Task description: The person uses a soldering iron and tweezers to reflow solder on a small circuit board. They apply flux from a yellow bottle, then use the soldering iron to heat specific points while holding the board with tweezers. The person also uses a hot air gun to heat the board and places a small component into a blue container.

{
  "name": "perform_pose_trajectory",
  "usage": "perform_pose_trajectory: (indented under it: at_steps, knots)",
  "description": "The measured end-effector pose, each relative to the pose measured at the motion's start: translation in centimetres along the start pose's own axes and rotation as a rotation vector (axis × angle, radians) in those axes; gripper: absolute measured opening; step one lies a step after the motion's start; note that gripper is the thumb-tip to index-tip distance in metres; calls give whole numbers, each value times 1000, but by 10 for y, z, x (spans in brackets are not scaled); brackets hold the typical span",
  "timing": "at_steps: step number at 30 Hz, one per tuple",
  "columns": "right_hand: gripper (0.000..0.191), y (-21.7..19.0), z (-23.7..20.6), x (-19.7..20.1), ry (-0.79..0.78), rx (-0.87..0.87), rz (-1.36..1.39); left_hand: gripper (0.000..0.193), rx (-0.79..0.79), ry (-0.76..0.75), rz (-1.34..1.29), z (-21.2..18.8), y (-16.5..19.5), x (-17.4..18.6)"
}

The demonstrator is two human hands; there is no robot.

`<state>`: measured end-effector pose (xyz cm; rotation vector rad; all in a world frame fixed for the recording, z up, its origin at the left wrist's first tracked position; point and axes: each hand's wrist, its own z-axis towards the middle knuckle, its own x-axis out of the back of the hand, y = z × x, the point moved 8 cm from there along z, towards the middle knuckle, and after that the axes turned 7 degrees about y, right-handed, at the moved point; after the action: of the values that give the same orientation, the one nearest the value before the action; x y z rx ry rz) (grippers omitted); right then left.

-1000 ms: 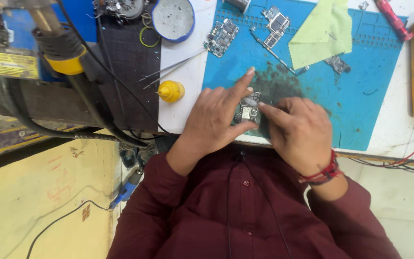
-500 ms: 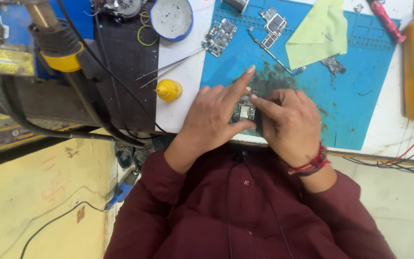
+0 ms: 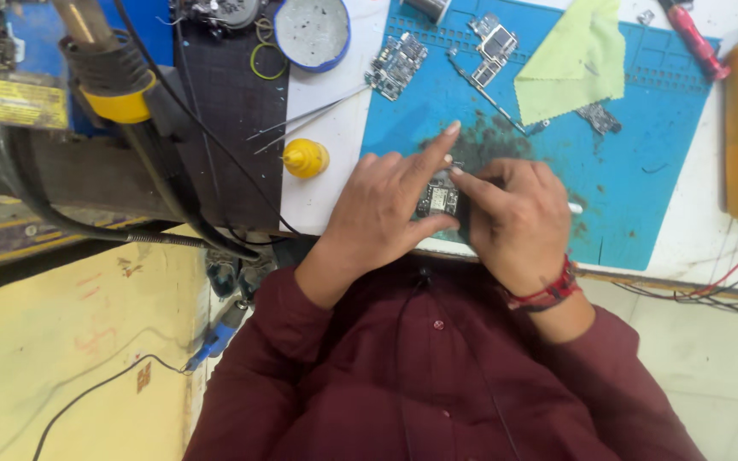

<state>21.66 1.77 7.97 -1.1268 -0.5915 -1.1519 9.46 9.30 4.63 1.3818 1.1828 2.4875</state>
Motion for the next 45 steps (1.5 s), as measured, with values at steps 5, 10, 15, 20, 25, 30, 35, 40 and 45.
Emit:
perform_pose_trajectory:
  at_steps: [5, 10, 15, 20, 25, 30, 35, 40, 45]
  knots:
    - [33, 5, 1, 1, -54, -41, -18, 105, -20, 24, -12, 1, 1, 2]
    - [34, 2, -2, 0, 3, -29, -19, 106, -11, 8, -13, 0, 0, 0]
    - [35, 3, -2, 0, -18, -32, -23, 106, -11, 29, -3, 1, -1, 2]
    - [35, 3, -2, 0, -30, -27, -19, 106, -22, 19, -10, 1, 0, 1]
    - [36, 7, -8, 0, -20, -51, -64, 105, -9, 42, -10, -1, 0, 3]
    - [34, 7, -6, 5, -12, -53, -36, 104, -27, 30, -16, 2, 0, 0]
    - [36, -8, 3, -1, 49, -10, 28, 104, -9, 16, -16, 0, -2, 1]
    - [36, 10, -13, 6, -33, -19, -42, 101, -21, 34, -16, 1, 0, 0]
    - [27, 36, -32, 14, -50, -27, -106, 101, -13, 33, -10, -1, -1, -1]
